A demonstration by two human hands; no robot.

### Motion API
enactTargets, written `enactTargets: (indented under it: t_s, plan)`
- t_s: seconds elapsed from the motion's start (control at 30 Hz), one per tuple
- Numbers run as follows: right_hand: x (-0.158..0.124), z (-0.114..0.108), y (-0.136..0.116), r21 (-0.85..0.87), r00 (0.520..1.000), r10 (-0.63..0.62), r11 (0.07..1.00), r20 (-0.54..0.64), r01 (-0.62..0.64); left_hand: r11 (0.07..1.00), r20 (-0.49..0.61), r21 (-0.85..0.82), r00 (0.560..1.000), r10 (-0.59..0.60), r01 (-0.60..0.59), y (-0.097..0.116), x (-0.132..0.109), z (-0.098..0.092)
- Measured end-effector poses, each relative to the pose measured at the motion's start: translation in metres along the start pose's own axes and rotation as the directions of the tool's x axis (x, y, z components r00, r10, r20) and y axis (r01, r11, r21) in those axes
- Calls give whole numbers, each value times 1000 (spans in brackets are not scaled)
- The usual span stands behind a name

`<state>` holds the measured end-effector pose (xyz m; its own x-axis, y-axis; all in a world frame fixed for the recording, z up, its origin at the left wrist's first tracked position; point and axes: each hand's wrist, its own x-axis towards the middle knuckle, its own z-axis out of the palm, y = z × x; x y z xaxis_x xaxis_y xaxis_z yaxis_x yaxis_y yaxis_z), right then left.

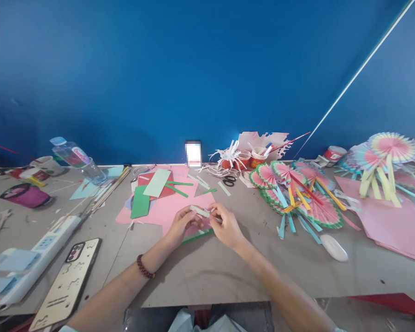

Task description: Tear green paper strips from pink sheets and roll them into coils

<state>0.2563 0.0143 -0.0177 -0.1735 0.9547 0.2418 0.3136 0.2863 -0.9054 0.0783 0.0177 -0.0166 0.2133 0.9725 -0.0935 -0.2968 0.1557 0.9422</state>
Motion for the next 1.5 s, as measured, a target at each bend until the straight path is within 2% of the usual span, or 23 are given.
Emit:
enactTargets:
  t_s: [0.13, 0.37, 0.57, 0.77, 1.03, 1.13, 1.27, 1.37, 1.5]
  plan:
    - [0, 0, -1, -26, 1000, -3, 1000, 15, 3, 996, -35, 89, 999, 20, -17, -5, 1, 1]
    - [-1, 1, 1, -106, 1000, -25, 994, -6, 24, 999, -72, 32, 997, -29, 31, -4, 2, 0]
    - [-3, 1, 2, -178, 999, -32, 983, 27, 36, 992, 2, 127, 1000, -3, 3, -2, 2, -3]
    - [-4, 0, -4, -217, 997, -74, 973, 22, 77, 984, 11, 178, 999, -30, 28, -5, 1, -3]
    - [-3, 0, -1, -242, 988, -151, 958, 18, 151, 958, -11, 279, 997, 78, -71, -10, -1, 1]
    - [-2, 0, -1, -234, 989, -149, 961, 11, 148, 929, -19, 333, 984, 176, -160, -13, -2, 1]
    - [-2, 1, -1, -208, 994, -109, 972, 7, 108, 860, 1, 412, 944, 329, -300, -17, -3, 1]
    - [-3, 2, -2, -197, 995, -100, 976, 4, 99, 843, 16, 404, 924, 382, -356, -19, -3, 1]
    - [-3, 4, -1, -251, 988, -148, 958, -32, 135, 858, 8, 357, 919, 394, -371, -21, -2, 3]
